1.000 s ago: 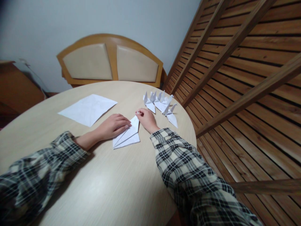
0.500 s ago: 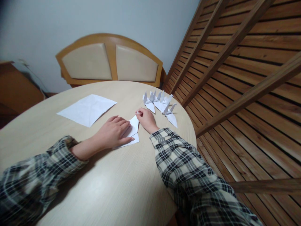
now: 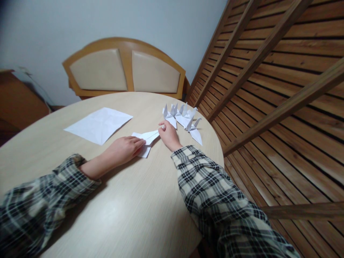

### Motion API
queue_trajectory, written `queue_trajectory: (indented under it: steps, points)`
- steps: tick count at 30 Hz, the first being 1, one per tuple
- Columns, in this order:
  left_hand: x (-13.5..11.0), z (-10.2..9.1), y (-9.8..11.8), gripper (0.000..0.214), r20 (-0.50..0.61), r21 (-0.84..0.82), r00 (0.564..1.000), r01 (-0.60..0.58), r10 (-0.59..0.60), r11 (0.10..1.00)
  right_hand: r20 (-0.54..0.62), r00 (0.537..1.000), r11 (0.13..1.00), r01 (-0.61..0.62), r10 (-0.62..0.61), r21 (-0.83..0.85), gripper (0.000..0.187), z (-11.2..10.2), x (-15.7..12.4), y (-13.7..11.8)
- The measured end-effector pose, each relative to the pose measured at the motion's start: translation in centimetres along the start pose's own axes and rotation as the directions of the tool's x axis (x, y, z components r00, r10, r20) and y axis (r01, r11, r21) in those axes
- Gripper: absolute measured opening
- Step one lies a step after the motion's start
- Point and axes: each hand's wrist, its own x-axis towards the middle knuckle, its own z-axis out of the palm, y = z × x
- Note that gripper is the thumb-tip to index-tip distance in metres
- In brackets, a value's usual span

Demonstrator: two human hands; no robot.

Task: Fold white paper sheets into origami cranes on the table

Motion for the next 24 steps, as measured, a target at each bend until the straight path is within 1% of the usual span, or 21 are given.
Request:
queue_trajectory:
  steps: [2, 4, 7, 10, 12, 14, 16, 18, 19, 20, 21, 23, 24]
  points:
    - [-0.1, 0.5, -0.4, 0.02, -0.047, -0.015, 0.999, 0.014, -0.014, 1.0, -0.005, 1.0, 1.0, -0.002, 0.002, 0.006, 0.022, 0.0, 0.0, 0.1]
    - [-0.1, 1.0, -0.9, 0.021, -0.114, -0.073, 0.993, 0.021, -0.029, 0.997, -0.021, 1.0, 1.0, -0.002, 0.002, 0.018, 0.019, 0.0, 0.0, 0.2]
    - [-0.1, 1.3, -1.6, 0.023, -0.169, -0.187, 0.982, 0.056, -0.088, 0.981, -0.044, 0.999, 0.994, -0.008, 0.013, 0.111, 0.014, 0.2, 0.1, 0.3]
    - [0.0, 1.3, -2.2, 0.024, -0.205, -0.315, 0.956, 0.138, -0.209, 0.939, -0.055, 0.998, 0.976, -0.023, 0.036, 0.215, 0.021, 0.4, 0.3, 0.4]
    - [0.1, 1.3, -2.5, 0.024, -0.227, -0.432, 0.916, 0.209, -0.33, 0.877, -0.066, 0.997, 0.97, -0.031, 0.048, 0.241, 0.025, 0.5, 0.3, 0.5]
    - [0.3, 1.5, -2.8, 0.025, -0.255, -0.592, 0.85, 0.24, -0.461, 0.769, -0.066, 0.996, 0.963, -0.041, 0.06, 0.266, 0.032, 0.5, 0.4, 0.5]
    - [0.5, 2.0, -3.1, 0.024, -0.26, -0.769, 0.78, 0.19, -0.57, 0.611, -0.057, 0.996, 0.955, -0.047, 0.066, 0.292, 0.04, 0.4, 0.4, 0.5]
    - [0.8, 2.7, -3.3, 0.022, -0.205, -0.914, 0.764, 0.074, -0.612, 0.399, -0.029, 0.999, 0.952, -0.028, 0.038, 0.305, 0.047, 0.2, 0.3, 0.3]
    - [1.0, 3.0, -3.3, 0.021, -0.189, -0.953, 0.757, 0.011, -0.625, 0.302, 0.003, 1.0, 0.951, -0.003, 0.002, 0.31, 0.05, 0.2, 0.2, 0.2]
    - [1.3, 3.4, -3.3, 0.021, -0.175, -0.974, 0.749, -0.037, -0.638, 0.224, 0.044, 0.998, 0.949, 0.023, -0.039, 0.314, 0.053, 0.1, 0.1, 0.0]
    - [1.5, 3.6, -3.2, 0.021, -0.156, -0.985, 0.739, -0.063, -0.655, 0.163, 0.091, 0.994, 0.948, 0.036, -0.068, 0.316, 0.054, 0.1, 0.0, -0.3]
    - [1.8, 3.9, -2.9, 0.023, -0.125, -0.992, 0.735, -0.088, -0.666, 0.088, 0.158, 0.982, 0.947, 0.052, -0.107, 0.318, 0.054, 0.1, -0.3, -0.8]
    - [1.9, 4.0, -2.7, 0.024, -0.119, -0.993, 0.749, -0.105, -0.652, 0.061, 0.194, 0.972, 0.946, 0.067, -0.134, 0.319, 0.053, 0.1, -0.5, -1.0]
